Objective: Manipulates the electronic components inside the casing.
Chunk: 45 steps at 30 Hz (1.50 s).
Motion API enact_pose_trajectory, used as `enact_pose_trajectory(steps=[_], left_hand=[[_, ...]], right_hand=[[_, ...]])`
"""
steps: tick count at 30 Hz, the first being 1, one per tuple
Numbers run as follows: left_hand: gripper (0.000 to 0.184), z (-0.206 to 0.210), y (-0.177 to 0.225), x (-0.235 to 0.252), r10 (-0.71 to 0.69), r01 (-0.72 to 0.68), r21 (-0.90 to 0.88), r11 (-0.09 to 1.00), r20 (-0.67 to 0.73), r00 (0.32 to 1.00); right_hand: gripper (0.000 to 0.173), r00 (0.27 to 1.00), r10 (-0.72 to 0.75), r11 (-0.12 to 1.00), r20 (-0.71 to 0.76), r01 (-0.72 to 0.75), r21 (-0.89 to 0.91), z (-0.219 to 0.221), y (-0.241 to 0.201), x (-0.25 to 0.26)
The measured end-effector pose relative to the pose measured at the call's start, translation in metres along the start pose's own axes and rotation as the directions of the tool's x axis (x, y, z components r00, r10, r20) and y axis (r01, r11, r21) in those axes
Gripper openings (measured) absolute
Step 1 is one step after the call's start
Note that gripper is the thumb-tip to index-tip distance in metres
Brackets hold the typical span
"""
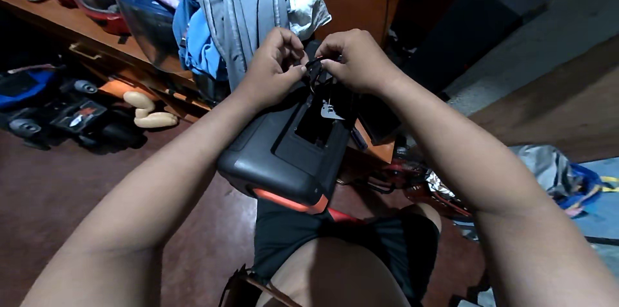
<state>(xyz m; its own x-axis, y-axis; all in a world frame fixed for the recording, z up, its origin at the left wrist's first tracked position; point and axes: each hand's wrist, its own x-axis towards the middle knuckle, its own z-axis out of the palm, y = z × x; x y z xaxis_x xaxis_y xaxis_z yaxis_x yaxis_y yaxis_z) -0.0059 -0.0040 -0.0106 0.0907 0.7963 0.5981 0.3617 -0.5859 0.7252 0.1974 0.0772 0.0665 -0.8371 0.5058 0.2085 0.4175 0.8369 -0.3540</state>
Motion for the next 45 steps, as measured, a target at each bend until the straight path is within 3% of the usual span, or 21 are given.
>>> enact_pose_trajectory(steps=[4,10,16,22,26,28,32,38,41,45], left_hand=[[0.026,0.001,0.004,0.002,-0.078,0.079,-0.051,0.996,0.022,0.997],[0.021,0.005,0.006,0.003,-0.051,0.049,0.165,0.985,0.01,0.999],[0.02,0.005,0.012,0.003,-0.054,0.042,0.45,0.892,0.015,0.998],[0.019,0.009,0.018,0.005,-0.003,-0.019,0.639,0.769,0.034,0.999],[0.021,0.009,0.023,0.005,0.03,-0.048,0.716,0.697,0.038,0.999],[0.02,0.009,0.023,0.005,0.017,-0.026,0.704,0.71,0.02,1.0],[0.018,0.009,0.024,0.005,-0.051,0.054,0.541,0.839,-0.021,0.998],[0.036,0.008,0.01,0.004,-0.027,0.034,0.231,0.972,-0.032,0.999],[0.039,0.008,0.009,0.004,-0.01,0.009,0.222,0.975,0.0,1.0],[0.03,0.007,0.012,0.004,-0.025,0.027,0.324,0.946,-0.009,1.0]], right_hand=[[0.018,0.998,-0.061,0.993,-0.019,0.059,-0.098,0.003,-0.001,-0.001],[0.019,0.995,-0.1,0.97,0.029,0.104,-0.22,0.005,-0.005,-0.001],[0.019,0.994,-0.077,0.93,0.076,0.099,-0.354,0.002,-0.015,-0.004],[0.022,0.992,-0.038,0.936,0.118,0.077,-0.344,0.004,-0.024,-0.006],[0.02,0.992,0.011,0.97,0.124,0.02,-0.241,0.005,-0.026,-0.004],[0.017,0.993,0.029,0.987,0.113,-0.01,-0.163,0.005,-0.025,-0.001],[0.013,0.995,0.064,0.997,0.08,-0.061,-0.044,0.005,-0.024,0.001],[0.019,0.997,0.075,0.995,0.005,-0.074,-0.061,0.007,-0.02,-0.003],[0.024,0.999,0.028,0.996,-0.022,-0.029,-0.079,0.009,-0.019,-0.003],[0.019,0.997,0.068,0.998,-0.023,-0.068,0.003,0.006,-0.022,-0.004]])
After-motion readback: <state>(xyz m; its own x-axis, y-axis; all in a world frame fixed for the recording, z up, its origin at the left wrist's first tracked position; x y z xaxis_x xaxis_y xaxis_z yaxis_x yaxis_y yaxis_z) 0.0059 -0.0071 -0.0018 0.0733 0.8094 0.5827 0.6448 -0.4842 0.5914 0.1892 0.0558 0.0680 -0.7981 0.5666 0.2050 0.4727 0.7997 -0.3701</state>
